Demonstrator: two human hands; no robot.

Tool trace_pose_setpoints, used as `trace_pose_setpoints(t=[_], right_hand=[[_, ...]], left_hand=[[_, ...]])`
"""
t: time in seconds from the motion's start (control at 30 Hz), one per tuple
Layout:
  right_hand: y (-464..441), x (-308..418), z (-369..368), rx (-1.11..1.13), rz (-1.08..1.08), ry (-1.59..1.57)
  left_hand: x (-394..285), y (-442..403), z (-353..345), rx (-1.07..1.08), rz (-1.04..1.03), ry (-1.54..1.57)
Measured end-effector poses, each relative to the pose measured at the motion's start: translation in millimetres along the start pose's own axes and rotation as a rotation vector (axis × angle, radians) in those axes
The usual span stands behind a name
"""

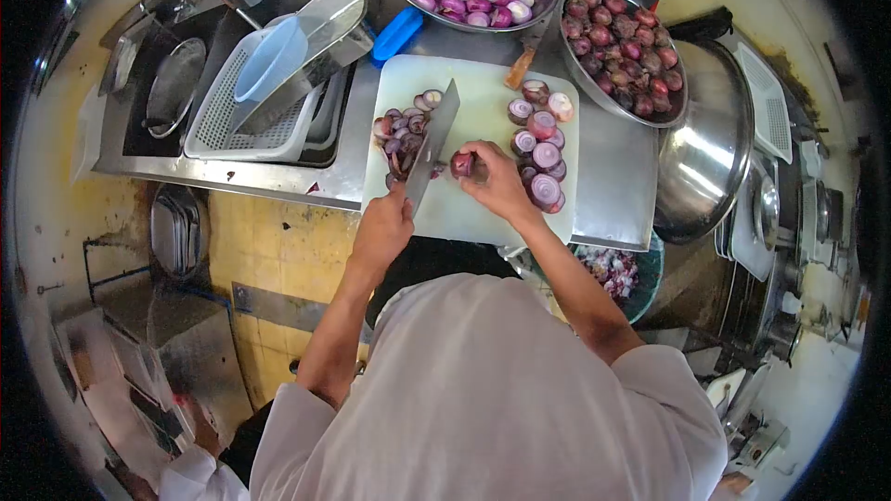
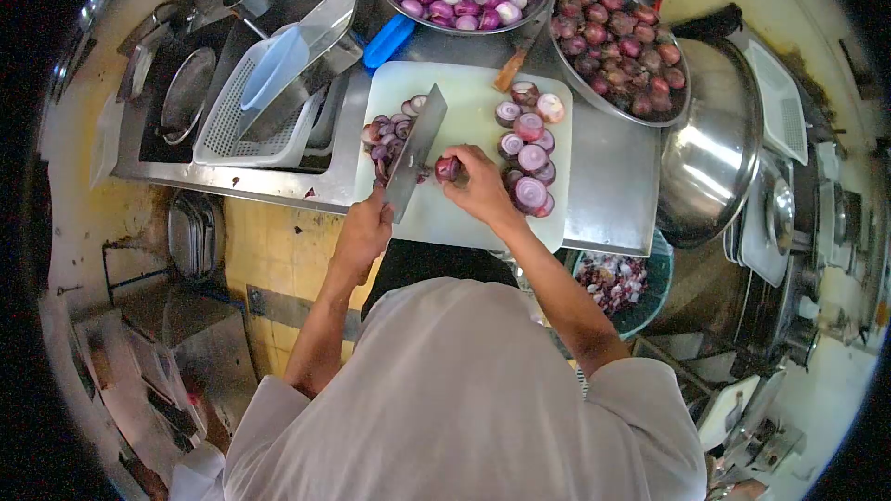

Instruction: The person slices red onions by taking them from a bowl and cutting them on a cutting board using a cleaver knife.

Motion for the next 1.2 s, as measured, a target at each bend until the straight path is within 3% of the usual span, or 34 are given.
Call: trace_pose_setpoints(t=[0.07,0.17,0.23,0.53,0.8,0.93,1.0,1.2], right_hand=[[-0.8,-0.7,-1.7,0.038,-0.024,0.042],[-0.6,-4.7,-3.4,0.081,-0.119,-0.132],[-1.2,-2.6,-1.3,0.066,-0.059,0.066],[-0.9,-2.8,-3.9,0.114,-0.127,0.099],[3.6,10.1,-3.9,0.092,-0.067,0.193],[16.6,-5.8,-7.1,0.080,-0.126,0.146],[22.2,8.9,5.2,0.012,-0.050,0.182],[-7.8,21.0,59.0,-0.168,-0.057,0.226]], left_hand=[[-15.5,9.1,8.9,-0.009,-0.009,-0.025],[-33.4,29.1,21.9,0.022,-0.020,-0.066],[-44.6,42.0,29.9,0.056,-0.021,-0.079],[-59.4,71.7,33.9,0.170,0.042,-0.111],[-17.5,-7.0,-50.7,0.032,-0.056,-0.057],[-23.7,-27.3,-49.2,0.012,-0.177,-0.078],[-13.1,-27.0,-45.1,0.056,-0.011,-0.007],[-2.3,-25.6,-45.5,0.084,0.061,0.027]])
Point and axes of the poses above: each hand's wrist, its own y-axis away from the middle knuckle, its own z-axis out of the back of the hand, x = y × z, the point moved 7 cm from there along -y, towards the middle knuckle, and after that the axes turned 6 degrees about x, right-handed, at the moved point
